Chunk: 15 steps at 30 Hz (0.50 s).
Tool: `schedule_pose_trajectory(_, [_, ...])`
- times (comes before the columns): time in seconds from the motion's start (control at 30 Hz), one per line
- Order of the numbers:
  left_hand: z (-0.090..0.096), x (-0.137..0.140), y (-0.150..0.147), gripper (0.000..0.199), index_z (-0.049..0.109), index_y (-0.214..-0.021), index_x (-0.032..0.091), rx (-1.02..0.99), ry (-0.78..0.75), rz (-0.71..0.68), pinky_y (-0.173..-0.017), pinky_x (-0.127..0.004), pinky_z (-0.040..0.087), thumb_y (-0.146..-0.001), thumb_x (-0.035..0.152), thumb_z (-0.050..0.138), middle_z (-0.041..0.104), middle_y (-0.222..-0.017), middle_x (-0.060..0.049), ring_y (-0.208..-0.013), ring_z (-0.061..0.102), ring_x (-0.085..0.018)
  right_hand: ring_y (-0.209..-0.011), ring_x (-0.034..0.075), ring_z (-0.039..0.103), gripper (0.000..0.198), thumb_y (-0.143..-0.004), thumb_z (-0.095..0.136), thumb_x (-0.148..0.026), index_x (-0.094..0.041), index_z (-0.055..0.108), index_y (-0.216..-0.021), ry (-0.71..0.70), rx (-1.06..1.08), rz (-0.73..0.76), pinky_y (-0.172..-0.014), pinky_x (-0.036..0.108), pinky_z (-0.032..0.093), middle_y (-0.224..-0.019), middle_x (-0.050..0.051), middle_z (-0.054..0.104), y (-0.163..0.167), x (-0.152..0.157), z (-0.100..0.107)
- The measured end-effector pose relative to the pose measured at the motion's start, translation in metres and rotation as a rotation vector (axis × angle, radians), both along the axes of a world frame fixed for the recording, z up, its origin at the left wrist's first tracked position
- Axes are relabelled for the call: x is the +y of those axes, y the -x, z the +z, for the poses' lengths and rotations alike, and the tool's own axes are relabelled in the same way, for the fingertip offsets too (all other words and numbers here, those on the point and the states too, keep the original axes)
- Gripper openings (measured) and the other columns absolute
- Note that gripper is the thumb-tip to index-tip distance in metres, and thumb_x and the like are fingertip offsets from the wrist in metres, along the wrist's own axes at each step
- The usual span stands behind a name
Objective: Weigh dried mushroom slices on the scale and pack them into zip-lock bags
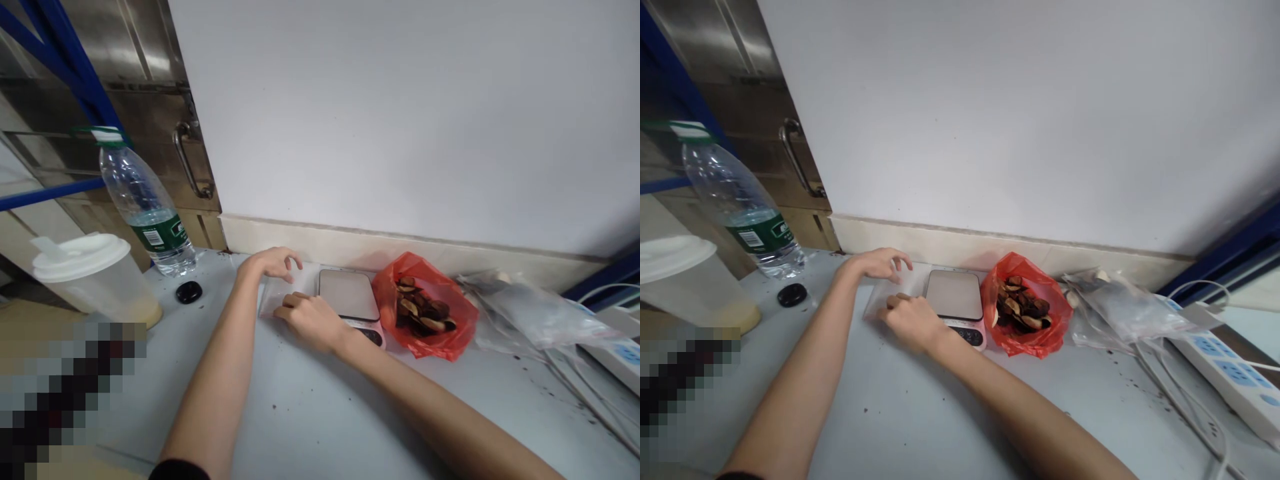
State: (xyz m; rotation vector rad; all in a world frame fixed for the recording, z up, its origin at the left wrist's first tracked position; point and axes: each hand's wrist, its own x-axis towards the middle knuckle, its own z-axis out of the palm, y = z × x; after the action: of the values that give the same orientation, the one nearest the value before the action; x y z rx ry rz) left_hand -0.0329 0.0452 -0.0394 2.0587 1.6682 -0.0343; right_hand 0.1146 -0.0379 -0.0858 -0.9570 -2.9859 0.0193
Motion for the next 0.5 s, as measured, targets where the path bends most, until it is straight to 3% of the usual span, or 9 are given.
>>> schedule_pose_trajectory(0.17, [-0.008,-0.001,-0.014,0.075,0.056,-0.141,0.033,0.111,0.072,-0.086,-0.086,-0.027,0.051,-0.067,0.030,0.071,0.067,-0.129,-0.003,-0.108,0.068,-0.025,-0.098,0.023,0.068,0.043,-0.087,0.051,-0.004,-0.018,0.068,-0.124,0.079,0.038,-0.024,-0.071,0.032,0.052,-0.114,0.012,0.071,-0.003,-0.002,0.001])
schedule_pose_trajectory(0.3, [-0.009,-0.003,-0.019,0.093,0.043,-0.150,0.037,0.201,0.103,-0.068,-0.097,-0.035,0.050,-0.064,0.042,0.078,0.055,-0.148,-0.008,-0.125,0.060,-0.032,-0.097,0.024,0.069,0.029,-0.087,0.059,-0.009,-0.014,0.073,-0.112,0.188,0.137,0.024,-0.077,0.033,0.054,-0.113,0.012,0.072,-0.013,-0.003,0.007])
schedule_pose_trajectory(0.4, [-0.007,-0.009,-0.029,0.088,0.040,-0.152,0.038,0.260,0.098,-0.020,-0.101,-0.043,0.048,-0.072,0.052,0.072,0.039,-0.160,-0.013,-0.134,0.052,-0.037,-0.102,0.023,0.068,0.023,-0.085,0.063,-0.007,-0.012,0.075,-0.105,0.307,0.224,0.125,-0.088,0.033,0.053,-0.111,0.011,0.074,-0.026,-0.005,0.016])
schedule_pose_trajectory(0.5, [-0.007,-0.014,-0.042,0.072,0.037,-0.153,0.034,0.300,0.082,0.045,-0.097,-0.046,0.051,-0.086,0.055,0.055,0.035,-0.160,-0.018,-0.131,0.055,-0.039,-0.104,0.021,0.069,0.028,-0.086,0.062,-0.007,-0.013,0.074,-0.110,0.398,0.337,0.133,-0.091,0.032,0.052,-0.114,0.011,0.075,-0.048,-0.006,0.036])
